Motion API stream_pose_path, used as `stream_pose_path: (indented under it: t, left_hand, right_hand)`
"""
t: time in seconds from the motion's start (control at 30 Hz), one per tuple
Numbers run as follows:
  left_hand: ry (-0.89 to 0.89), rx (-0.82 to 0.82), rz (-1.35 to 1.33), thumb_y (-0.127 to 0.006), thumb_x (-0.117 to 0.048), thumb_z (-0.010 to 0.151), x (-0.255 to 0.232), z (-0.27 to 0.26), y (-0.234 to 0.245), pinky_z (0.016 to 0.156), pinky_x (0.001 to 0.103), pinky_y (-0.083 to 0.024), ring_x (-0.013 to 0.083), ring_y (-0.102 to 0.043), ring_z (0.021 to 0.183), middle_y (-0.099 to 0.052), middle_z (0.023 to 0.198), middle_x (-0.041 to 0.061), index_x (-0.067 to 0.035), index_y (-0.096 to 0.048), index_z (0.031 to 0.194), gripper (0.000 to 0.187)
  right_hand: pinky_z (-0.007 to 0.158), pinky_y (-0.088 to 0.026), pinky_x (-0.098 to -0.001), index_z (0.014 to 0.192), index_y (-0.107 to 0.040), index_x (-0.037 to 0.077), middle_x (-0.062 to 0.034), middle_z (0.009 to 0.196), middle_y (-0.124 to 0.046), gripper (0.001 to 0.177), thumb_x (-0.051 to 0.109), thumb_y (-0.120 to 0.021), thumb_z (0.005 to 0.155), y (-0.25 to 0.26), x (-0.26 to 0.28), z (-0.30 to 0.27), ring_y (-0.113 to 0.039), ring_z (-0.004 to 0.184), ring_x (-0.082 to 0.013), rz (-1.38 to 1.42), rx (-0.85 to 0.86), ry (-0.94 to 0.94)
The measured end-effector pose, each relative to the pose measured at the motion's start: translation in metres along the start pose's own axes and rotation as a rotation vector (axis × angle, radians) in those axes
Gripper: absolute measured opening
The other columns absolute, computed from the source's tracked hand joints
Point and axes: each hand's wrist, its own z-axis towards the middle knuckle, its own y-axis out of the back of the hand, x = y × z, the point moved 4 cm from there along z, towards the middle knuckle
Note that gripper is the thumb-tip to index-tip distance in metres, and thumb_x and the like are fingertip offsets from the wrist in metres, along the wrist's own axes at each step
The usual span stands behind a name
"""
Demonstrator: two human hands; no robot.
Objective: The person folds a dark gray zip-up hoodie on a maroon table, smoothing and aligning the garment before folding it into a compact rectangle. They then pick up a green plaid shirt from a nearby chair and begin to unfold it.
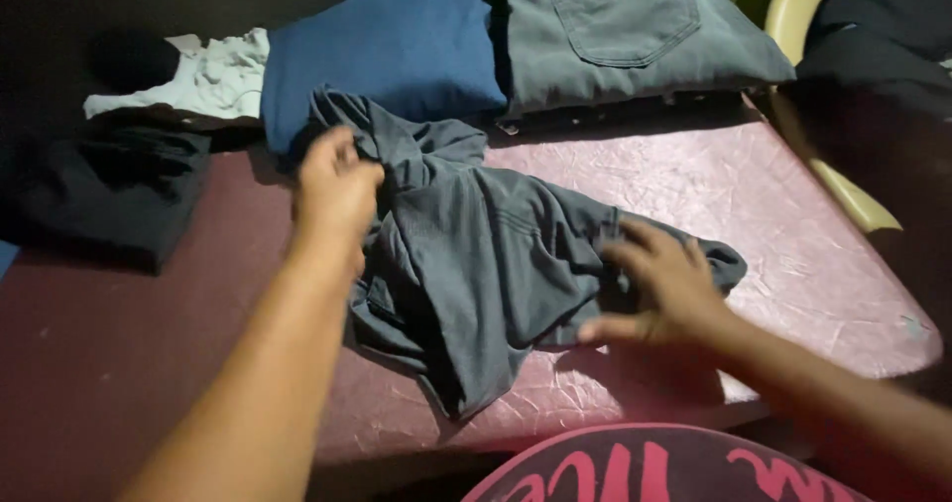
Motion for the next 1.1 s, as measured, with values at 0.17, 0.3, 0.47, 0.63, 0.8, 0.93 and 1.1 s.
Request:
stream_pose_path:
  t: [0.17,0.3,0.47,0.63,0.8,0.93,1.1]
  left_hand:
    - [0.066,-0.063,0.525,-0.082,-0.042,0.08,0.029,-0.05,0.013,0.102,0.042,-0.046,0.0353,-0.061,0.124,-0.063,0.133,0.019,-0.01,-0.053,0.142,0.076]
    - [0.116,0.125,0.565,-0.081,-0.037,0.074,0.06,-0.056,0.012,0.089,0.039,-0.055,0.0264,-0.073,0.098,-0.076,0.108,0.012,-0.011,-0.069,0.121,0.054]
    - [0.404,0.046,-0.27,-0.075,-0.033,0.092,0.063,-0.045,0.024,0.065,0.037,-0.041,0.0167,-0.049,0.069,-0.056,0.085,0.003,-0.008,-0.067,0.104,0.029]
    - [0.275,-0.068,-0.187,-0.066,-0.027,0.092,0.037,-0.051,0.019,0.067,0.036,-0.052,0.0165,-0.066,0.074,-0.067,0.088,0.001,-0.016,-0.06,0.103,0.017]
    - [-0.735,-0.15,0.605,-0.078,-0.019,0.082,-0.007,-0.09,-0.006,0.091,0.045,-0.049,0.0311,-0.064,0.104,-0.071,0.106,0.011,-0.012,-0.071,0.106,0.026]
    - [-0.766,0.181,0.602,-0.083,-0.028,0.075,-0.011,-0.108,-0.033,0.09,0.05,-0.042,0.0315,-0.064,0.104,-0.073,0.102,0.009,-0.012,-0.075,0.096,0.028]
    - [-0.599,0.261,0.817,-0.071,-0.029,0.085,0.008,-0.103,-0.03,0.09,0.051,-0.045,0.0338,-0.066,0.1,-0.076,0.094,0.008,-0.015,-0.078,0.092,0.017]
  right_hand:
    - [0.114,-0.033,-0.0488,0.128,-0.069,0.022,-0.0089,0.139,-0.065,0.045,0.032,-0.075,0.084,-0.007,-0.02,0.006,-0.058,0.128,-0.0251,0.25,0.087,-0.414]
    - [0.094,-0.047,-0.033,0.121,-0.056,-0.002,-0.0134,0.114,-0.063,0.034,0.024,-0.046,0.102,-0.008,-0.133,0.021,-0.062,0.104,-0.0217,1.423,0.041,-0.904]
    - [0.088,-0.059,-0.0342,0.136,-0.053,-0.002,-0.0171,0.124,-0.066,0.038,0.019,-0.056,0.105,0.027,-0.217,0.041,-0.07,0.105,-0.025,1.814,-0.316,-0.723]
    - [0.075,-0.059,-0.037,0.121,-0.052,0.0,-0.017,0.119,-0.061,0.039,0.016,-0.069,0.089,0.065,-0.125,0.018,-0.069,0.115,-0.0247,-0.032,-0.192,-0.246]
    - [0.101,-0.051,-0.0417,0.125,-0.062,0.006,-0.0154,0.122,-0.064,0.047,0.025,-0.079,0.085,0.029,-0.015,0.004,-0.062,0.115,-0.0313,0.302,-0.347,-0.105]
    - [0.1,-0.045,-0.0483,0.127,-0.067,0.005,-0.0212,0.137,-0.059,0.061,0.032,-0.083,0.074,0.029,0.034,-0.004,-0.054,0.126,-0.0404,0.217,-0.253,0.111]
    - [0.099,-0.046,-0.0504,0.097,-0.072,0.016,-0.006,0.125,-0.07,0.016,0.02,-0.068,0.082,0.004,-0.003,-0.007,-0.06,0.123,-0.0291,0.014,-0.064,0.189]
